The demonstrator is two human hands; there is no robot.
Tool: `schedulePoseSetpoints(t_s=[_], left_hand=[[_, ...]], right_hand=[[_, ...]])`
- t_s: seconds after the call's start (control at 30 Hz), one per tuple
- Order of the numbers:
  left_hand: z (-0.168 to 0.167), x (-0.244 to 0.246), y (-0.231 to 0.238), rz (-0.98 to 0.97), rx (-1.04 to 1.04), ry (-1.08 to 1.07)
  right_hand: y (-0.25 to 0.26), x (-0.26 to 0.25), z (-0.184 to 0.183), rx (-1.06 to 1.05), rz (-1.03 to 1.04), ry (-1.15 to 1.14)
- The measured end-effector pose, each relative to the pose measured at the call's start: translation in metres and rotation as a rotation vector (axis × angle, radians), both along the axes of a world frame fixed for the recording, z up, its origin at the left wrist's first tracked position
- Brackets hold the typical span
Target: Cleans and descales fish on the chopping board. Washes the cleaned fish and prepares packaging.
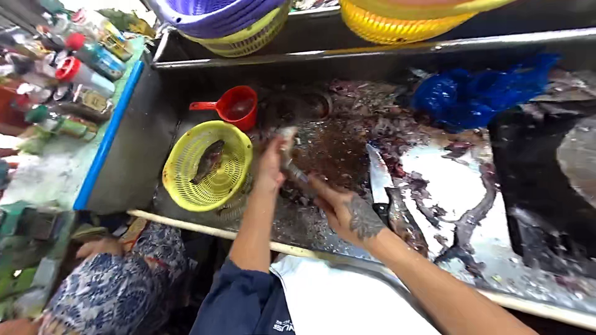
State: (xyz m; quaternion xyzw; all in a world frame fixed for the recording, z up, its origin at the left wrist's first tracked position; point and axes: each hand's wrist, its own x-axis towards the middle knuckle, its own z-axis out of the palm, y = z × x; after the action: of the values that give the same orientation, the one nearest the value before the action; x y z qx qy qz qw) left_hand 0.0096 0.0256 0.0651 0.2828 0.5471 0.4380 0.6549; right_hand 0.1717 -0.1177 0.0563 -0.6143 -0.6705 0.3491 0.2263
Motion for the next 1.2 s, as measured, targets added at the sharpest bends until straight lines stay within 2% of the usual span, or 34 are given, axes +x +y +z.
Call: schedulePoseSetpoints(t_s=[0.07, 0.13, 0.2, 0.3, 0.37, 0.4, 0.47, 0.53, 0.6, 0.63, 0.7, 0.77, 0.87, 0.93, 1.0, 1.07, 1.17, 1.2], left_hand=[[0.004, -0.049, 0.003, 0.082, 0.19, 0.243], [-0.01, -0.108, 0.015, 0.15, 0.322, 0.575], [-0.017, -0.135, 0.025, 0.177, 0.283, 0.824], [-0.002, -0.107, 0.012, 0.184, 0.192, 1.08], [0.004, -0.052, -0.01, 0.095, 0.314, 1.152], [0.005, -0.015, -0.025, -0.014, 0.391, 1.134], [-0.004, 0.064, -0.063, -0.403, 0.552, 1.034], [-0.029, 0.136, -0.107, -1.012, 0.688, 0.902], [-0.068, 0.194, -0.145, -1.637, 0.955, 0.82], [-0.086, 0.214, -0.162, -1.879, 1.077, 0.841], [-0.105, 0.235, -0.183, -2.212, 1.23, 0.946], [-0.104, 0.246, -0.189, -2.326, 1.342, 0.985], [-0.109, 0.249, -0.179, -2.212, 1.49, 0.898], [-0.102, 0.251, -0.169, -2.105, 1.394, 0.883], [-0.094, 0.254, -0.162, -1.914, 1.224, 0.824], [-0.084, 0.252, -0.149, -1.575, 1.038, 0.65], [-0.066, 0.228, -0.118, -0.882, 0.81, 0.349], [-0.059, 0.212, -0.104, -0.707, 0.75, 0.265]], right_hand=[[-0.02, 0.023, -0.005, -0.113, 0.026, 0.115], [-0.038, 0.06, -0.014, -0.159, -0.151, 0.176], [-0.054, 0.103, -0.018, -0.133, -0.363, 0.161], [-0.085, 0.159, -0.019, -0.07, -0.582, 0.175], [-0.108, 0.181, -0.022, -0.036, -0.696, 0.219], [-0.117, 0.19, -0.024, -0.036, -0.744, 0.237], [-0.131, 0.203, -0.033, -0.056, -0.821, 0.261], [-0.143, 0.21, -0.045, -0.075, -0.844, 0.284], [-0.155, 0.211, -0.058, -0.101, -0.851, 0.341], [-0.159, 0.211, -0.064, -0.103, -0.857, 0.379], [-0.164, 0.212, -0.076, -0.077, -0.881, 0.463], [-0.165, 0.215, -0.079, -0.04, -0.908, 0.534], [-0.171, 0.222, -0.078, 0.004, -0.932, 0.602], [-0.175, 0.226, -0.077, 0.003, -0.953, 0.625], [-0.178, 0.23, -0.079, 0.015, -0.993, 0.667], [-0.179, 0.234, -0.08, 0.021, -1.051, 0.708], [-0.175, 0.238, -0.078, 0.001, -1.081, 0.75], [-0.172, 0.239, -0.078, -0.013, -1.08, 0.763]])
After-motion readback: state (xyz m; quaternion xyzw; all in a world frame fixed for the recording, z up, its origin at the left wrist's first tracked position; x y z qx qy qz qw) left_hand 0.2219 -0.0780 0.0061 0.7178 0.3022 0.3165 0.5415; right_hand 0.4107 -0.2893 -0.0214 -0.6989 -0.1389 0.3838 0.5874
